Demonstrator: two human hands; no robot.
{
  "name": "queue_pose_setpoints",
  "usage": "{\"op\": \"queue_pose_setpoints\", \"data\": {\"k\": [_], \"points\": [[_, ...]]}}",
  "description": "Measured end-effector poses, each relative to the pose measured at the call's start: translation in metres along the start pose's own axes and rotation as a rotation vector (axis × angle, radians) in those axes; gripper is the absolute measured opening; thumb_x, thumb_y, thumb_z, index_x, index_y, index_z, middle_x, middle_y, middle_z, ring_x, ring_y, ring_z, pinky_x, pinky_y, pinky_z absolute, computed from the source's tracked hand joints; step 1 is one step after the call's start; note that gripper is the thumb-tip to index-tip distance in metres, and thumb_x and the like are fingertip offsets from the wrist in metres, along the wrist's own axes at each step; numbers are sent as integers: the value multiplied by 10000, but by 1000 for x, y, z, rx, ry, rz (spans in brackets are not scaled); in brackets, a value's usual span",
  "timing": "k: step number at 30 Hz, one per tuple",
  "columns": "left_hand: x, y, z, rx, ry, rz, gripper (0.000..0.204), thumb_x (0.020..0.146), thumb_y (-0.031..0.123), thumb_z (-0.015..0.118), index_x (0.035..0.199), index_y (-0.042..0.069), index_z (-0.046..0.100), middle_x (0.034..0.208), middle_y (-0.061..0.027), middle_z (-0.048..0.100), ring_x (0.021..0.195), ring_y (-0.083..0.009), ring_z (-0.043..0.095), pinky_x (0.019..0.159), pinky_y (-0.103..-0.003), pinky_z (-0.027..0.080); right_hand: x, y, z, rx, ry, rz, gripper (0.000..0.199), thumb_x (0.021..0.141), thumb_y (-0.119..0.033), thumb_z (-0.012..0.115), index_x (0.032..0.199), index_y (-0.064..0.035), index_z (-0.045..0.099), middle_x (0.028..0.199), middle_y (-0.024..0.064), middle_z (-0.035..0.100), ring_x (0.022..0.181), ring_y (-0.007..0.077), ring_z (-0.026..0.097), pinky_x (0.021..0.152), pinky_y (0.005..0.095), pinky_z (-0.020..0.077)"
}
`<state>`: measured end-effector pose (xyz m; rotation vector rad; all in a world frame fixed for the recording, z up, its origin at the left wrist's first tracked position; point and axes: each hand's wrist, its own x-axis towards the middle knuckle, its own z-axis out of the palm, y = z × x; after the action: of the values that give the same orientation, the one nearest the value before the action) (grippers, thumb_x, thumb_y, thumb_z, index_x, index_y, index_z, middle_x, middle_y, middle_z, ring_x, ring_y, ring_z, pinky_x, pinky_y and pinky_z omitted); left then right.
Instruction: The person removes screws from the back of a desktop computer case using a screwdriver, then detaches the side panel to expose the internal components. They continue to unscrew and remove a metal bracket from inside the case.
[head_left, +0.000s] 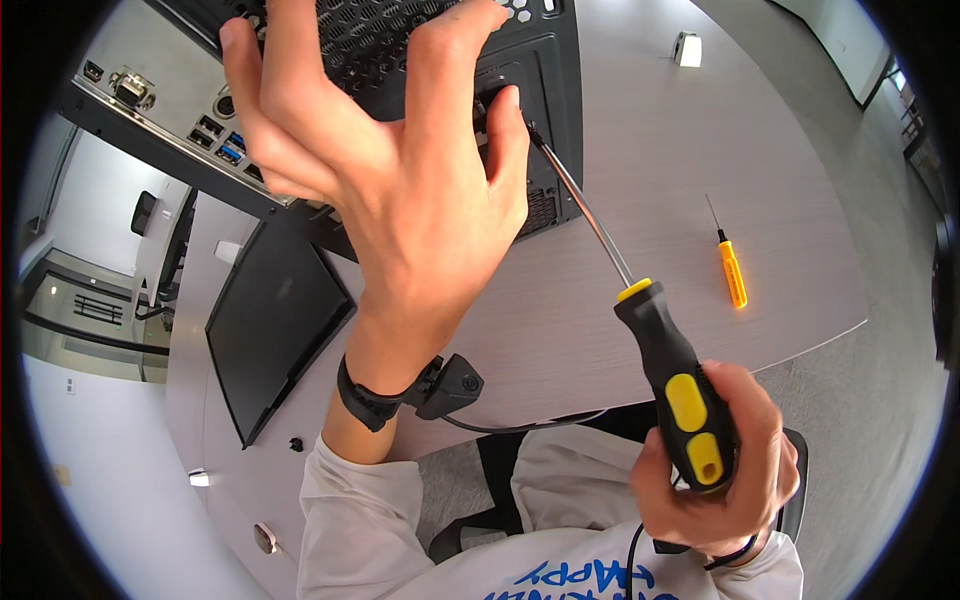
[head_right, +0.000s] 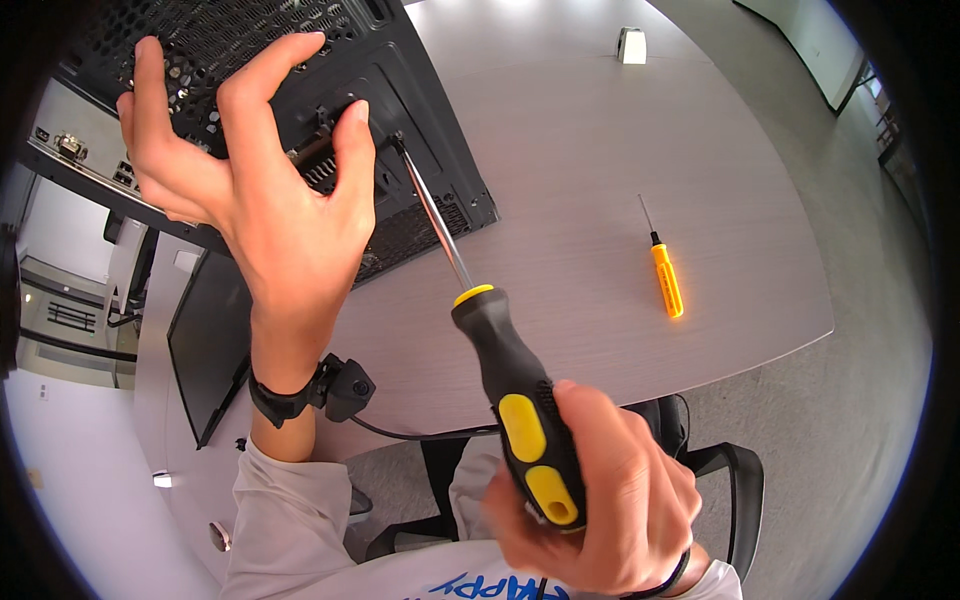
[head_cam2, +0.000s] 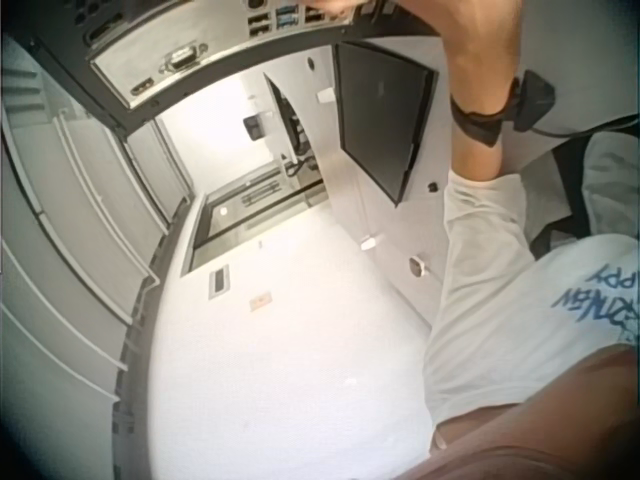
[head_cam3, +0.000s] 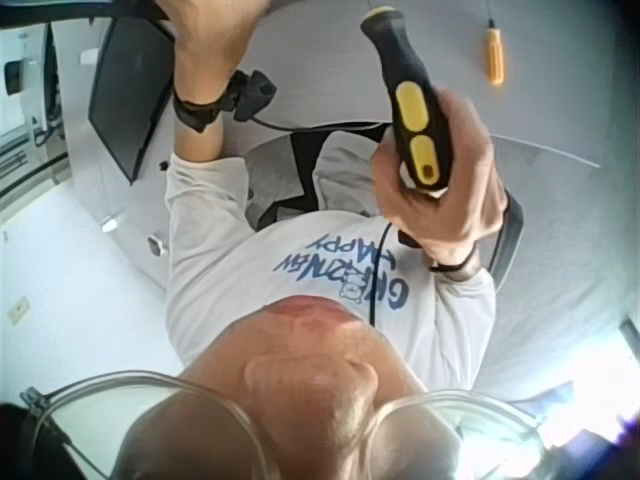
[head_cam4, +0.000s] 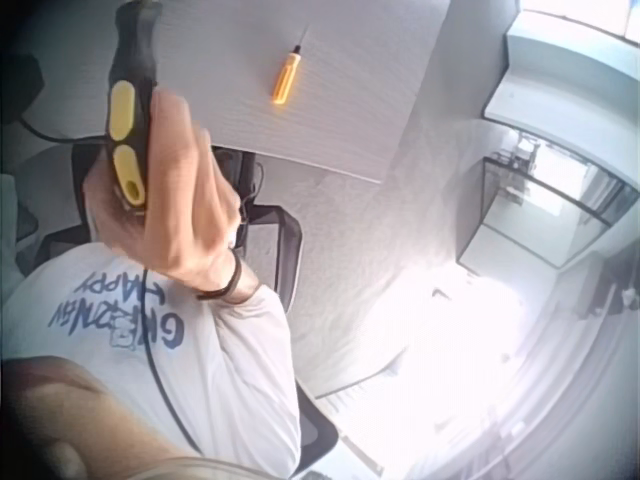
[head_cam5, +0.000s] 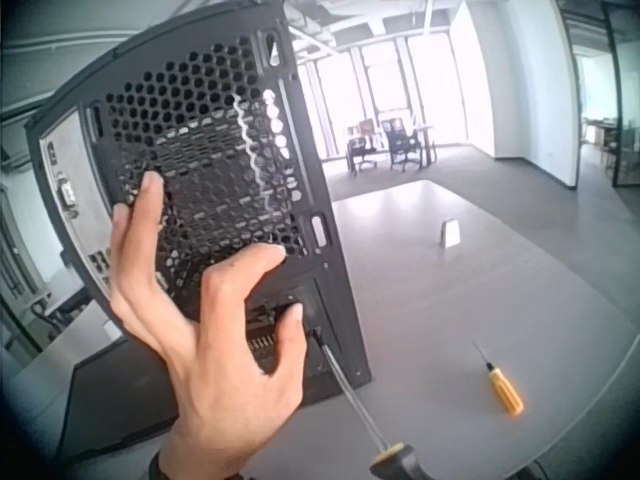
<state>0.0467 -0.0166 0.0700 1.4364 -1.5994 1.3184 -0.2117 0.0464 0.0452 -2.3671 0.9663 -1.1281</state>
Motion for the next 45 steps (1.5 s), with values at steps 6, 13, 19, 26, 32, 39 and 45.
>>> {"op": "queue_pose_setpoints", "data": {"k": [6,13,19,26,32,39,45], "points": [[0,0,-1,-5,-11,-11,484,815,180,854,1271,211,694,1643,-225,199,1502,-508,151,1208,-628,139,1,-8,-5,-216,-4,-68,540,949,-324,668,1322,63,620,905,153,671,735,193,656,592,291,521],[1,-2,2,2,14,16,467,800,181,859,1243,212,714,1636,-233,212,1506,-485,175,1204,-613,139,-3,-1,10,35,82,46,771,933,-524,753,1337,43,422,1008,140,593,654,128,564,620,262,478],[1,-4,2,16,17,36,466,797,197,859,1240,212,717,1639,-249,221,1513,-473,174,1201,-599,138,4,-11,9,-58,0,59,814,626,-142,979,1228,-128,432,1059,131,463,772,170,513,602,251,402],[0,-5,1,27,1,42,467,798,201,862,1241,208,717,1639,-246,224,1514,-461,166,1202,-587,139,7,-6,3,-51,16,-88,800,644,-4,886,1327,-105,483,1078,132,509,831,240,580,660,335,498],[0,-4,0,41,-9,23,481,794,223,877,1246,221,715,1643,-244,218,1508,-455,164,1207,-587,141,-1,0,15,42,84,107,621,917,-132,754,1450,-2,463,938,166,659,705,164,676,677,230,554],[3,1,-6,22,-45,8,501,805,231,878,1276,212,706,1649,-252,214,1507,-431,162,1217,-560,161,4,-5,15,506,-51,458,377,1100,-320,464,1346,-36,429,890,165,675,572,134,661,534,220,526],[8,15,-66,-207,-222,-44,488,775,117,850,1242,137,710,1502,-224,383,1316,-362,396,1067,-439,353,21,-5,4,1026,-156,707,322,1118,-374,404,1244,-77,399,820,185,675,480,159,629,445,224,496]]}}
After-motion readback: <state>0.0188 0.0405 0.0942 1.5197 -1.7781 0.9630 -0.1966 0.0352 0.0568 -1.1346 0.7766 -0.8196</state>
